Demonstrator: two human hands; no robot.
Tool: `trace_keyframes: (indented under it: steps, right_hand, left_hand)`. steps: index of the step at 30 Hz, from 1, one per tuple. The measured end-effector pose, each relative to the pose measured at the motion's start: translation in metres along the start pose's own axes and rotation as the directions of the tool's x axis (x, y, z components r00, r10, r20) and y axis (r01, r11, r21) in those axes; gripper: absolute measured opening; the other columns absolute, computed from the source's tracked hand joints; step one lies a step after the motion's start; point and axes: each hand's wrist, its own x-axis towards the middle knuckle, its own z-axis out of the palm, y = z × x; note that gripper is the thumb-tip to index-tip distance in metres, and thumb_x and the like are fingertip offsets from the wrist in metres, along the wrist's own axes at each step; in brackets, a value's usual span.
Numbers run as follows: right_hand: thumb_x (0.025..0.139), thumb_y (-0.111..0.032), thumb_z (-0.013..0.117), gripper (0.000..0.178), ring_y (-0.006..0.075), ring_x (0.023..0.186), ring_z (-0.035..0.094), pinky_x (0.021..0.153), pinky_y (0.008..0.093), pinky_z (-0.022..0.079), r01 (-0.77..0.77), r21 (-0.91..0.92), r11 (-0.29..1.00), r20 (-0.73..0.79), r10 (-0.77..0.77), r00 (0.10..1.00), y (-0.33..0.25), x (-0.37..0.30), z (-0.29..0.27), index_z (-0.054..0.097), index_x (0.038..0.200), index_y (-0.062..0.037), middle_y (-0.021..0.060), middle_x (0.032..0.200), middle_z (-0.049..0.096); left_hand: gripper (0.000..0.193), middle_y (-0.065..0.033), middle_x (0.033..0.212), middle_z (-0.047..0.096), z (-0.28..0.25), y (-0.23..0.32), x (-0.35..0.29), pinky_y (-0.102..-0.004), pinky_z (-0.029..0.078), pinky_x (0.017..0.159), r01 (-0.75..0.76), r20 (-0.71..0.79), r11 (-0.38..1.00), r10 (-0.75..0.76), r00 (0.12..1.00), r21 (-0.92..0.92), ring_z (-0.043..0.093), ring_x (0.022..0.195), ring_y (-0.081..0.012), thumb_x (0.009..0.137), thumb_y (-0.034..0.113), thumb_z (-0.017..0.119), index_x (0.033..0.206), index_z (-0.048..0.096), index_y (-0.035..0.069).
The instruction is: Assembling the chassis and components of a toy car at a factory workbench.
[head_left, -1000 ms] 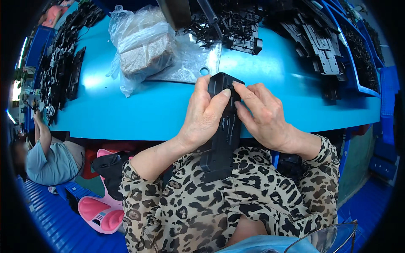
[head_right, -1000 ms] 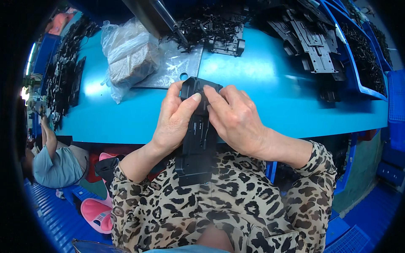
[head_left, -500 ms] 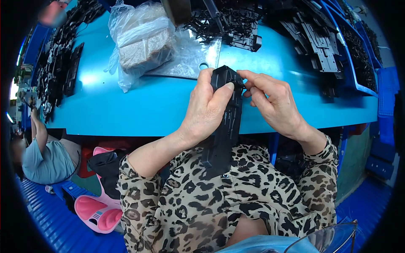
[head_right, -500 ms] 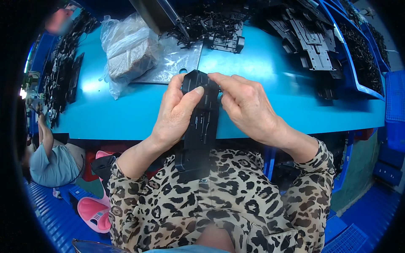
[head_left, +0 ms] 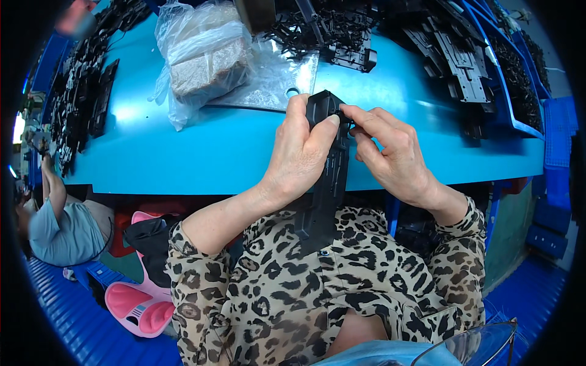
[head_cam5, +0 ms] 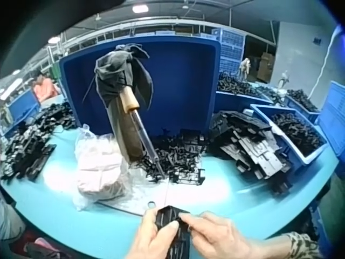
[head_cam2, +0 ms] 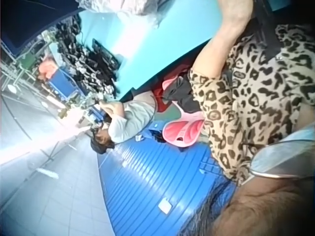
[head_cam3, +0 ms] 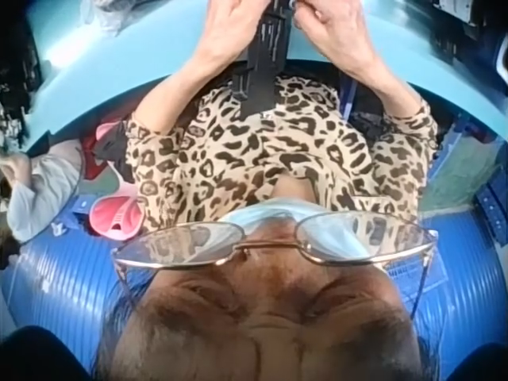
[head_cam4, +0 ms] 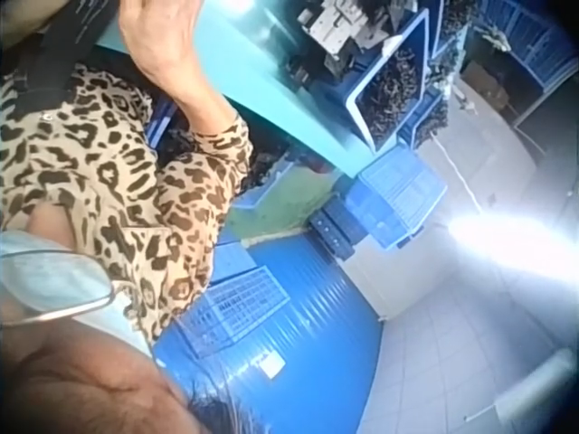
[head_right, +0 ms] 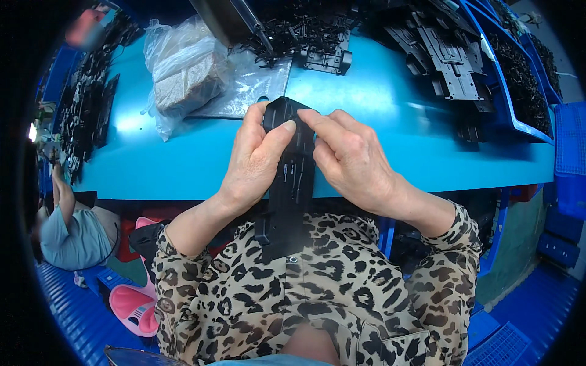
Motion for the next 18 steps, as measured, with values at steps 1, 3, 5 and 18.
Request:
trace_keyframes:
  steps: [1, 3, 5, 18]
  right_hand:
    - [0.076, 0.003, 0.046, 0.034, 0.0131, 0.068, 0.056, 0.05, 0.0229, 0.047, 0.007, -0.001, 1.0, 0.004, -0.007, 1.0, -0.001, -0.001, 0.001, 0.048, 0.11, -0.0008, 0.011, 0.084, 0.053]
    - [0.075, 0.002, 0.048, 0.035, 0.0137, 0.068, 0.056, 0.05, 0.0232, 0.048, 0.014, 0.0, 1.0, 0.008, -0.014, 1.0, -0.003, -0.003, 0.004, 0.047, 0.11, -0.0004, 0.0122, 0.086, 0.052]
    - [0.071, -0.009, 0.057, 0.041, 0.0247, 0.067, 0.054, 0.054, 0.0309, 0.044, 0.051, 0.142, 0.989, -0.069, -0.041, 0.997, -0.004, -0.007, 0.009, 0.046, 0.108, 0.0042, 0.0191, 0.088, 0.051]
    - [0.074, -0.007, 0.056, 0.033, 0.0113, 0.071, 0.052, 0.057, 0.0216, 0.045, -0.272, 0.732, 0.625, 0.041, 0.358, 0.933, -0.008, -0.005, 0.007, 0.04, 0.1, 0.0053, 0.0119, 0.087, 0.052]
  left_hand:
    - [0.031, -0.0108, 0.072, 0.053, 0.0, 0.0, -0.001, -0.0285, 0.042, 0.056, -0.009, -0.002, 1.0, 0.009, 1.0, 0.007, 0.051, 0.064, -0.0133, 0.079, 0.015, 0.047, 0.098, 0.036, -0.006]
    - [0.031, -0.0114, 0.072, 0.053, 0.0, 0.004, -0.003, -0.0286, 0.042, 0.055, -0.018, -0.009, 1.0, 0.018, 1.0, 0.024, 0.052, 0.064, -0.0137, 0.079, 0.015, 0.047, 0.099, 0.036, -0.006]
    - [0.032, -0.0123, 0.071, 0.054, 0.004, 0.004, -0.004, -0.0288, 0.043, 0.052, -0.068, -0.022, 0.998, 0.068, 0.997, 0.012, 0.053, 0.063, -0.0146, 0.08, 0.015, 0.047, 0.1, 0.035, -0.007]
    - [0.048, -0.0113, 0.101, 0.048, 0.0, 0.019, -0.012, -0.024, 0.048, 0.066, -0.159, 0.323, 0.978, 0.109, 0.94, 0.132, 0.052, 0.081, -0.0122, 0.088, 0.031, 0.037, 0.124, 0.028, 0.002]
